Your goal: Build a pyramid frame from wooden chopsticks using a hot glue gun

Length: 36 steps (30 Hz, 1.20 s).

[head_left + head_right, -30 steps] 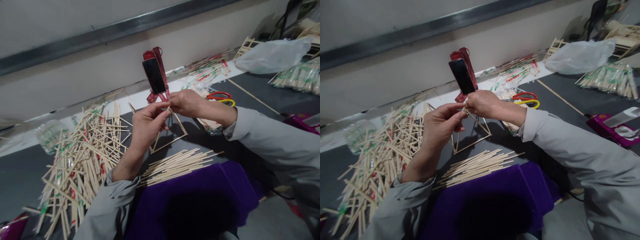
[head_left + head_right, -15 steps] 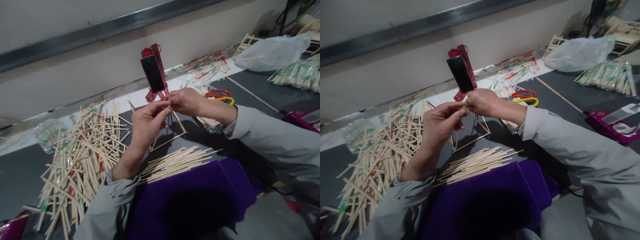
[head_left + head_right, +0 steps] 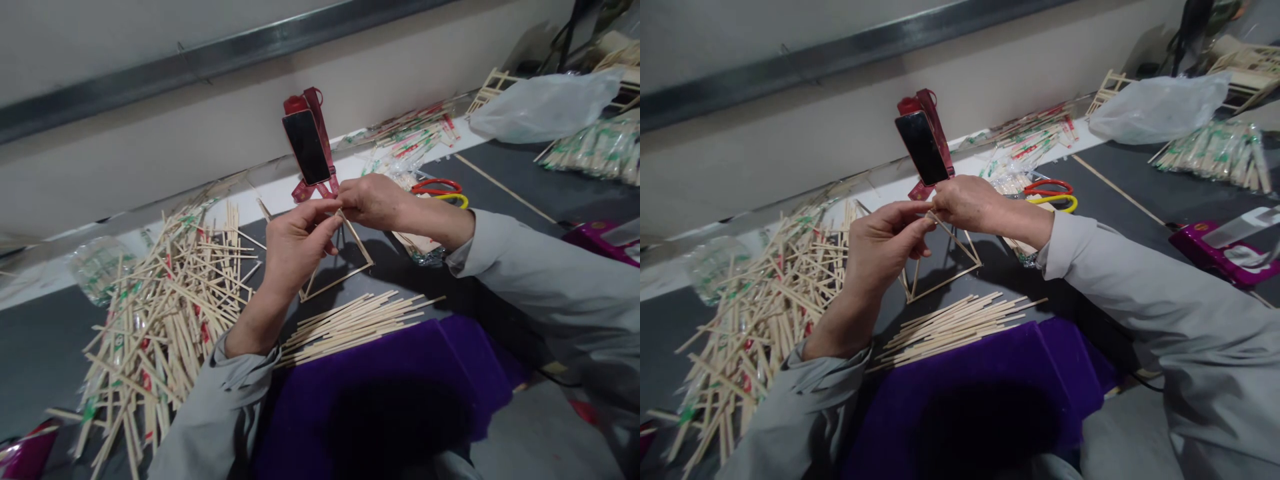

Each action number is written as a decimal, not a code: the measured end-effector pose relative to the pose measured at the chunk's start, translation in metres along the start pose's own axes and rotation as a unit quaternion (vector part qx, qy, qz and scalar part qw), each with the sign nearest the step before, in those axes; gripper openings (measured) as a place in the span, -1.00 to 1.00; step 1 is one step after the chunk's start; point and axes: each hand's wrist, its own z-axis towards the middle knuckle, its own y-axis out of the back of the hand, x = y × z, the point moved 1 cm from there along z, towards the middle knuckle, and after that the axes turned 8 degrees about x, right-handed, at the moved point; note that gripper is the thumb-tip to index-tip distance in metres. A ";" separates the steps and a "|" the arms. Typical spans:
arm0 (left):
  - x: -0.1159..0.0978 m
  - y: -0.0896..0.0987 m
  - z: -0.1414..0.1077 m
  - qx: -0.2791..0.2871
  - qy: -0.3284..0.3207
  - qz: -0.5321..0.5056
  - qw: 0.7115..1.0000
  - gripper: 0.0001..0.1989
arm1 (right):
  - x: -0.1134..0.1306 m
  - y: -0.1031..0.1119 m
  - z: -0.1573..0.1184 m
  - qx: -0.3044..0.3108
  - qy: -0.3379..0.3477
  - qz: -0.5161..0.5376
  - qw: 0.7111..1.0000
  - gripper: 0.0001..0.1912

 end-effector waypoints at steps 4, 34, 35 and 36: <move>0.002 0.000 0.000 0.001 -0.006 0.007 1.000 -0.82 | 0.002 0.000 0.000 0.003 -0.019 0.003 1.000 -0.64; 0.004 0.001 0.004 0.020 -0.039 0.005 0.999 -0.75 | 0.002 0.000 -0.010 0.022 -0.050 -0.035 0.998 -0.71; 0.005 0.001 0.003 0.022 -0.041 0.012 0.999 -0.72 | 0.002 -0.002 -0.010 0.024 -0.045 -0.030 0.998 -0.72; 0.005 0.002 0.003 0.023 -0.042 0.020 0.999 -0.71 | 0.002 -0.003 -0.010 0.026 -0.042 -0.025 0.998 -0.72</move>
